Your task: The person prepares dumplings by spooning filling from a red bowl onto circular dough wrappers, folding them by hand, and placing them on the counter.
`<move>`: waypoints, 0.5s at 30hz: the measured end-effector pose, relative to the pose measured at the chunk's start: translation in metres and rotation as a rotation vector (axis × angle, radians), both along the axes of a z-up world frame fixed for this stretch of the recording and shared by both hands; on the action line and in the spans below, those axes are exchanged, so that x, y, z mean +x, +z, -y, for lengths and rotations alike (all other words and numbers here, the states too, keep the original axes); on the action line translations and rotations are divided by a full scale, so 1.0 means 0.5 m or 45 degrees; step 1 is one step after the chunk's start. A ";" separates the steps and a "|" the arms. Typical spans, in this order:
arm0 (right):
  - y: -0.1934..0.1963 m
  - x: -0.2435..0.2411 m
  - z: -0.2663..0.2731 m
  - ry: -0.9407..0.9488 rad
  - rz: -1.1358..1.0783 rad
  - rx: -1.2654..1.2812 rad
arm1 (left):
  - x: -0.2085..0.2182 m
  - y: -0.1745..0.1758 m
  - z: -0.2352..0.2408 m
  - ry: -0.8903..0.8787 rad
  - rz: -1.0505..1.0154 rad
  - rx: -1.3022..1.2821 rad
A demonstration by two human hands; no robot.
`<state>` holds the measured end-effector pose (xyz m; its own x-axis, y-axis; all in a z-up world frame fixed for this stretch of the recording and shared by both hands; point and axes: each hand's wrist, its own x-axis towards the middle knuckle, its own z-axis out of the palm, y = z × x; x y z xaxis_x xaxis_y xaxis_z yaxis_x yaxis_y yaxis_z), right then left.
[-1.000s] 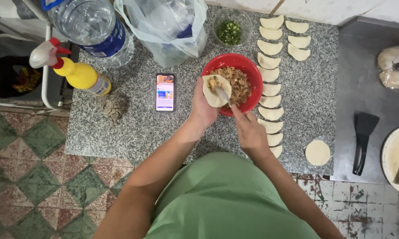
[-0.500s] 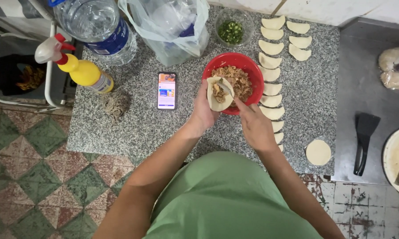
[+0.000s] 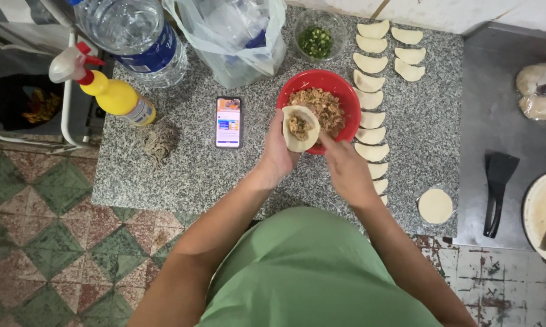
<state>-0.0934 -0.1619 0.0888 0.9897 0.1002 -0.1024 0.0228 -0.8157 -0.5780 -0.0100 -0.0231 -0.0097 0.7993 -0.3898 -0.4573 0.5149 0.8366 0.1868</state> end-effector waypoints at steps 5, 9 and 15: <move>-0.027 -0.013 0.014 -0.033 -0.083 0.090 | 0.005 -0.007 0.000 0.052 -0.032 -0.072; -0.040 -0.025 0.023 0.010 -0.075 0.029 | -0.011 0.010 -0.005 0.105 -0.069 -0.077; -0.032 -0.037 -0.004 -0.042 -0.177 0.192 | -0.007 0.038 -0.012 0.042 -0.051 -0.018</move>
